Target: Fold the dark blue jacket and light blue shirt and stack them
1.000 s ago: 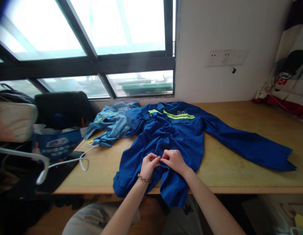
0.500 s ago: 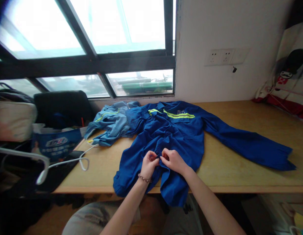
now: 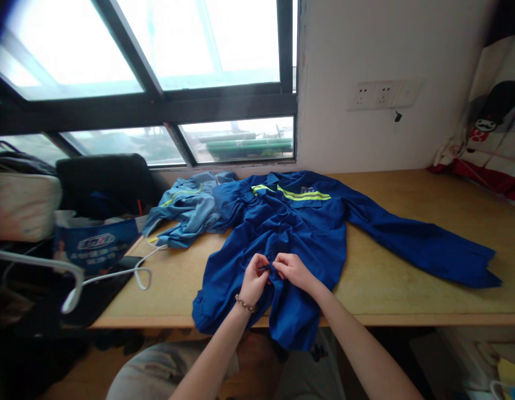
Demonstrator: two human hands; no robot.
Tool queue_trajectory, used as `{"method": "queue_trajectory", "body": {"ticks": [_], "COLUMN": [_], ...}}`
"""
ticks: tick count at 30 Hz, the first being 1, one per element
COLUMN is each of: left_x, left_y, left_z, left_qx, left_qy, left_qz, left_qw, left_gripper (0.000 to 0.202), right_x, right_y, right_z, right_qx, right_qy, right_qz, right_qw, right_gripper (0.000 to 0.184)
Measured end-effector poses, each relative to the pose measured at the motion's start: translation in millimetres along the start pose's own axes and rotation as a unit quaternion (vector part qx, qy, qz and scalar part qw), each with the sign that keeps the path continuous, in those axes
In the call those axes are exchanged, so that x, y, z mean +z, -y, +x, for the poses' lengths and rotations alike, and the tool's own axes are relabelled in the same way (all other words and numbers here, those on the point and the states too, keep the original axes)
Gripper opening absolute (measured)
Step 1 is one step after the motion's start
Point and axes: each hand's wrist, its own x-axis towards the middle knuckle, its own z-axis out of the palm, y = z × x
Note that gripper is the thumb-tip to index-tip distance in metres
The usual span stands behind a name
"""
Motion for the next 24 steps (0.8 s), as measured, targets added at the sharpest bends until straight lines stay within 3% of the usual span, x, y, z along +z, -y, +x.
{"method": "queue_trajectory", "body": {"ticks": [3,6,10,14,16,18,21,24], "left_x": [0.4,2.4,5.0,-10.5,-30.2,-54.9,-91.2,-116.7], "left_y": [-2,-2,-5,-19,-24,-24,-12,-2], "left_z": [0,1,-1,-27,-50,-73,-98,-108], "left_qx": [-0.009,-0.02,-0.028,0.046,0.12,0.161,0.16,0.169], "left_qy": [0.004,0.004,0.021,0.019,0.01,0.035,0.066,0.047], "left_qz": [-0.02,-0.03,-0.021,0.092,0.223,0.378,0.537,0.598], "left_qw": [1.0,0.999,0.999,0.994,0.967,0.911,0.826,0.782], "left_gripper": [0.016,0.021,0.029,0.041,0.049,0.058,0.068,0.062], "right_x": [-2,-3,-9,-9,3,24,59,73], "right_y": [-5,-8,-7,3,5,2,-13,-30], "right_z": [3,6,7,-28,-64,-103,-145,-159], "right_qx": [0.082,0.094,0.073,0.043,0.026,-0.011,-0.062,-0.077], "right_qy": [0.021,-0.004,-0.058,-0.202,-0.26,-0.286,-0.264,-0.25], "right_qz": [0.15,0.189,0.125,-0.042,-0.138,-0.209,-0.319,-0.368], "right_qw": [0.985,0.977,0.988,0.977,0.955,0.935,0.908,0.892], "right_gripper": [0.028,0.031,0.035,0.032,0.027,0.024,0.06,0.063]}}
